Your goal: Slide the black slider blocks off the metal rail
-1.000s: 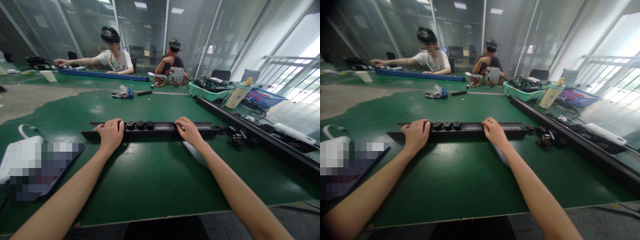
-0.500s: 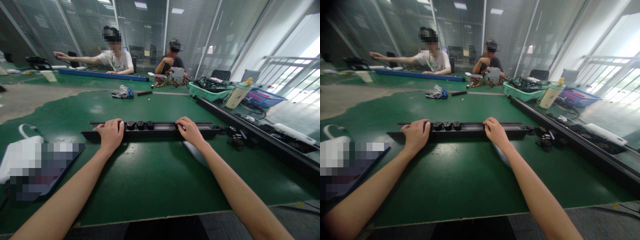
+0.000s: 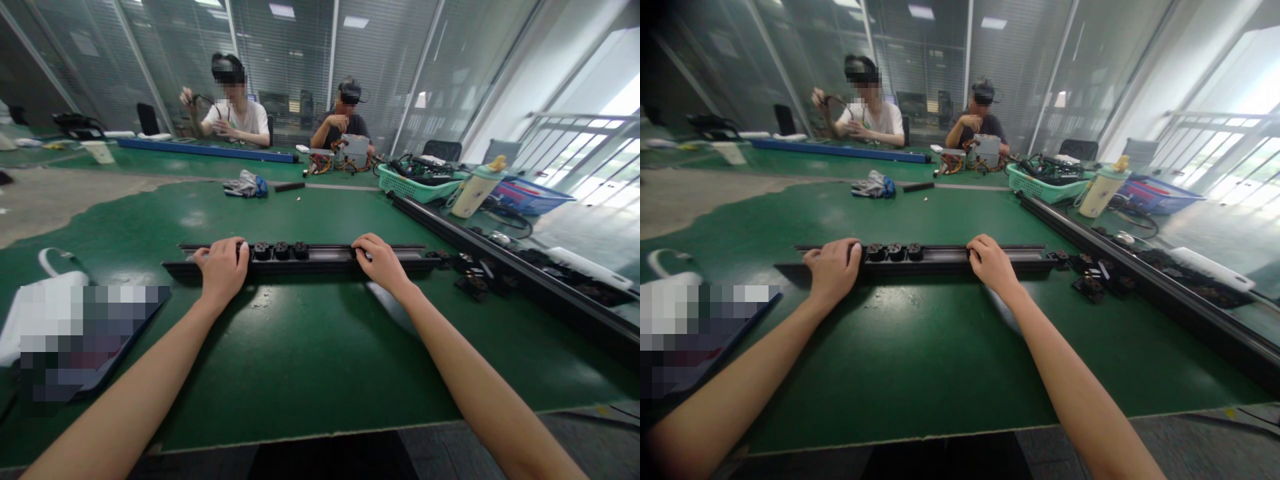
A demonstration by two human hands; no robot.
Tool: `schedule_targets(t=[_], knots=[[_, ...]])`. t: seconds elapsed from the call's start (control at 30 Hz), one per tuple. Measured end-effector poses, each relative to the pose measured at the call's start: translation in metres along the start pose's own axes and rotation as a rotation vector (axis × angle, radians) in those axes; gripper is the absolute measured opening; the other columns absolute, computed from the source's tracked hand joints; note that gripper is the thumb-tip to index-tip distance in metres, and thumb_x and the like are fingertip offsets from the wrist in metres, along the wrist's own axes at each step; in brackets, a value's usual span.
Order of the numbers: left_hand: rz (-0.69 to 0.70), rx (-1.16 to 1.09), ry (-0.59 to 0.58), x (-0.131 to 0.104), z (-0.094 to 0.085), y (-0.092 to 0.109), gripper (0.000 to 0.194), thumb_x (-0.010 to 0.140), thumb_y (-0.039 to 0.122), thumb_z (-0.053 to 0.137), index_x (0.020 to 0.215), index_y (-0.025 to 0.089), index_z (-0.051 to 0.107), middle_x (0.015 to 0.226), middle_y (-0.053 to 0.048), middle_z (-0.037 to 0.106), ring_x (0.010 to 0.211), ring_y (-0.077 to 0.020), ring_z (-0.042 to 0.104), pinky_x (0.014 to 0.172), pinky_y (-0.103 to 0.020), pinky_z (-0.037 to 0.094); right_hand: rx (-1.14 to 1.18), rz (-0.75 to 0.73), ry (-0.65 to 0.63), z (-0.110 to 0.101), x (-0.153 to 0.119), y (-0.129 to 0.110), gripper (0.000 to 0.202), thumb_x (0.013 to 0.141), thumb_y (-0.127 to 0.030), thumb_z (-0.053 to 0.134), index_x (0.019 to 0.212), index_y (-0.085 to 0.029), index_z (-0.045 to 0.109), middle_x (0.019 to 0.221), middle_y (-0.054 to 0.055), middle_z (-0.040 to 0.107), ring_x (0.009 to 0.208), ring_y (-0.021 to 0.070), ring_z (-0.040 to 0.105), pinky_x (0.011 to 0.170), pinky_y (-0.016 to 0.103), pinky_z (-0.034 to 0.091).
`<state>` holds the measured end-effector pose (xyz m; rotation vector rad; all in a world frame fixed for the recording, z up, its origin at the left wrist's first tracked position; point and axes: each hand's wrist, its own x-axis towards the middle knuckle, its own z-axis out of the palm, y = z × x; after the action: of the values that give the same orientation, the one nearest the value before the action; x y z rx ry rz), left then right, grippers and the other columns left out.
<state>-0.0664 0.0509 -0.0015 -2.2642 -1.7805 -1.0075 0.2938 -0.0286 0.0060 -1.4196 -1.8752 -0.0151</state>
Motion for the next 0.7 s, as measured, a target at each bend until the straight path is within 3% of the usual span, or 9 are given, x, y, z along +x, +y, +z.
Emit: schedule_targets(t=[0.7], knots=[[-0.009, 0.004, -0.018, -0.0004, -0.0018, 0.0014, 0.046, 0.107, 0.045, 0.029, 0.122, 0.021, 0.066, 0.132, -0.019, 0.075, 0.13, -0.0358, 0.062, 0.113, -0.058, 0.031, -0.038, 0.02, 0.023, -0.0011, -0.0011, 0.0043, 0.022, 0.095, -0.016, 0.052, 0.096, -0.024, 0.072, 0.109, 0.01, 0.072, 0.108, 0.0271, 0.068, 0.1, 0.042, 0.055]])
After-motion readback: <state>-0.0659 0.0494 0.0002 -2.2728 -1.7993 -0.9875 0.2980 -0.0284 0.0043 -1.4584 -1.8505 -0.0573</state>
